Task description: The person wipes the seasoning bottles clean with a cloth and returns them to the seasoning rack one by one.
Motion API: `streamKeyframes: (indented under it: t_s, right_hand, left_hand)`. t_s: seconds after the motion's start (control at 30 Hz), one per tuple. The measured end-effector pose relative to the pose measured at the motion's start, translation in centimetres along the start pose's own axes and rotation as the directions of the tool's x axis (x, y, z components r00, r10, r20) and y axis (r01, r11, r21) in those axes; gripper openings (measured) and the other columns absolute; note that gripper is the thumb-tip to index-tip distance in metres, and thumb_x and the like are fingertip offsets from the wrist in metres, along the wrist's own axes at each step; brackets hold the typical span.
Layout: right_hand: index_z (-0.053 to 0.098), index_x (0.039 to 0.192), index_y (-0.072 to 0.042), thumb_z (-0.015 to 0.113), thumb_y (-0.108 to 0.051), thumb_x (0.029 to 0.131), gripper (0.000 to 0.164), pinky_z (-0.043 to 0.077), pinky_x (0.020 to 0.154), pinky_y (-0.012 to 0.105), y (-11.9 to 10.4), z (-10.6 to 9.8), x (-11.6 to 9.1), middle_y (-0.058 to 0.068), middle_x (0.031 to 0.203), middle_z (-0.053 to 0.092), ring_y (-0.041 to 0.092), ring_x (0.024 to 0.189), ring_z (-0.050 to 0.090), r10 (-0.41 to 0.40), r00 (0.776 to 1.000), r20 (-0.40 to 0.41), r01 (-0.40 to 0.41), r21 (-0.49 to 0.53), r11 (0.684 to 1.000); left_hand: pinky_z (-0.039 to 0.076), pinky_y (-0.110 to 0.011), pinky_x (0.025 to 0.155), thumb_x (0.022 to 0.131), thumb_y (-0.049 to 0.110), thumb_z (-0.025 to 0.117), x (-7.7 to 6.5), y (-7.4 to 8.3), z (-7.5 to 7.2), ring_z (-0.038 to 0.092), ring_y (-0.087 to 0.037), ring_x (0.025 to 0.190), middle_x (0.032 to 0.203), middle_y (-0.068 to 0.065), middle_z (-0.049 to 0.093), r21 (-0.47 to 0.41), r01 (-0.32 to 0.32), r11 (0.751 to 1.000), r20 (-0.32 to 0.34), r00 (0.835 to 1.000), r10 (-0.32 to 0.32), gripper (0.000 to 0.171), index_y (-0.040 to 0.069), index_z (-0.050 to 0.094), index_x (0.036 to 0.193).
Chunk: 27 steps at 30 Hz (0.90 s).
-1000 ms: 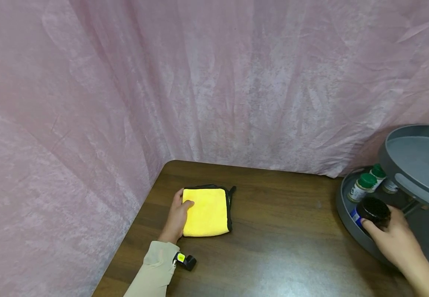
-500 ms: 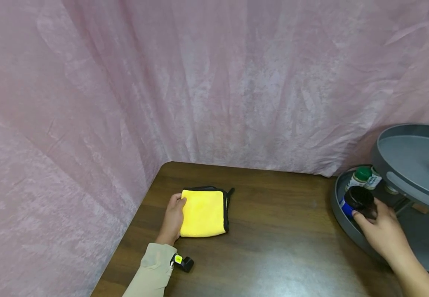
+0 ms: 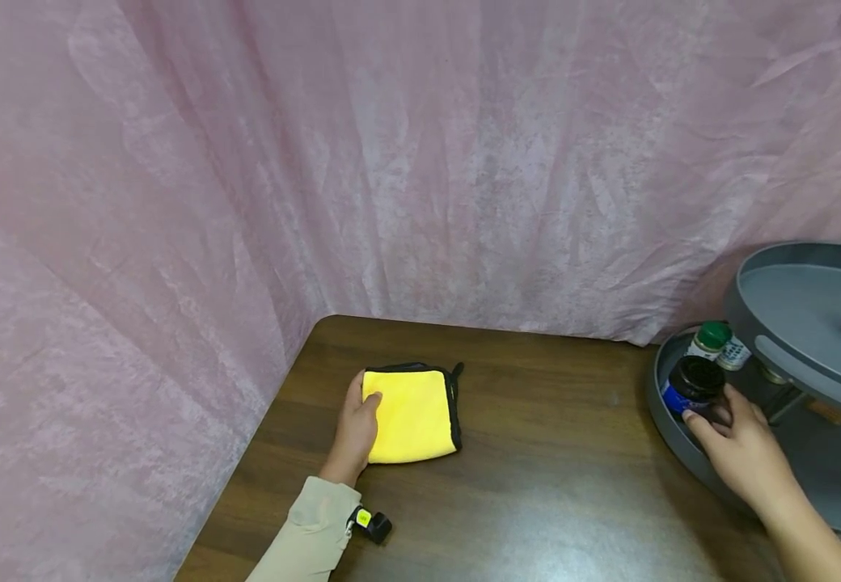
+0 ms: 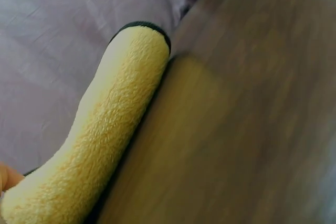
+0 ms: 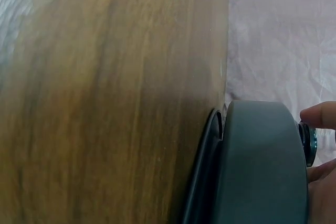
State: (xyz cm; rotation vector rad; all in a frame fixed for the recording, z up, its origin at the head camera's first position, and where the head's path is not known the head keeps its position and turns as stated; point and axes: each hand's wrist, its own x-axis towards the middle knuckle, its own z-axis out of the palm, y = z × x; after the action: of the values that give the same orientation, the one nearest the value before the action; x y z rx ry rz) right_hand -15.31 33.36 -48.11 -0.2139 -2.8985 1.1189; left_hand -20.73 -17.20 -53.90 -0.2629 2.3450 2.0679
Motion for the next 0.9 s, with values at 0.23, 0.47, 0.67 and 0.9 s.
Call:
streamKeyframes:
  t_s: [0.23, 0.47, 0.67, 0.9]
  right_hand:
    - [0.003, 0.154, 0.016, 0.049, -0.039, 0.104, 0.087, 0.053, 0.089, 0.053, -0.7, 0.2, -0.5, 0.053, 0.143, 0.021, 0.066, 0.12, 0.045, -0.033, 0.997, -0.063, 0.03, -0.045, 0.999]
    - [0.02, 0.158, 0.004, 0.057, -0.024, 0.102, 0.073, 0.022, 0.107, 0.077, -3.0, 1.1, -2.6, 0.038, 0.158, 0.019, 0.063, 0.14, 0.024, -0.176, 0.953, -0.246, 0.168, -0.051, 0.984]
    - [0.043, 0.153, -0.008, 0.058, -0.028, 0.103, 0.056, 0.026, 0.104, 0.076, -5.8, 1.4, -3.4, 0.024, 0.16, 0.031, 0.056, 0.142, 0.031, -0.28, 0.941, -0.191, 0.278, -0.04, 0.96]
    - [0.047, 0.151, -0.014, 0.064, -0.037, 0.1, 0.058, 0.03, 0.101, 0.075, -8.6, 3.1, -3.4, 0.019, 0.158, 0.038, 0.052, 0.141, 0.034, -0.381, 0.919, -0.105, 0.378, -0.044, 0.925]
  left_hand:
    - [0.011, -0.057, 0.126, 0.105, 0.017, 0.044, -0.2, 1.5, 0.1, 0.004, -0.033, 0.158, 0.171, -0.01, 0.005, 0.086, -0.022, 0.996, 0.003, 1.0, 0.022, 0.069, 0.012, 0.008, 0.163]
    - [0.02, -0.055, 0.125, 0.104, 0.014, 0.047, -0.7, 3.3, 0.0, 0.015, -0.032, 0.157, 0.169, -0.009, 0.02, 0.124, -0.091, 0.988, -0.028, 0.995, 0.095, 0.064, 0.016, 0.019, 0.162]
    - [0.018, -0.059, 0.124, 0.103, 0.02, 0.052, -1.9, 6.3, 1.1, 0.019, -0.026, 0.157, 0.165, 0.001, 0.031, 0.238, -0.198, 0.951, -0.036, 0.976, 0.213, 0.056, 0.025, 0.037, 0.156]
    - [0.018, -0.064, 0.122, 0.102, 0.028, 0.059, -3.1, 8.3, 3.2, 0.015, -0.025, 0.158, 0.163, 0.004, 0.036, 0.4, -0.381, 0.833, 0.095, 0.922, 0.376, 0.051, 0.024, 0.047, 0.151]
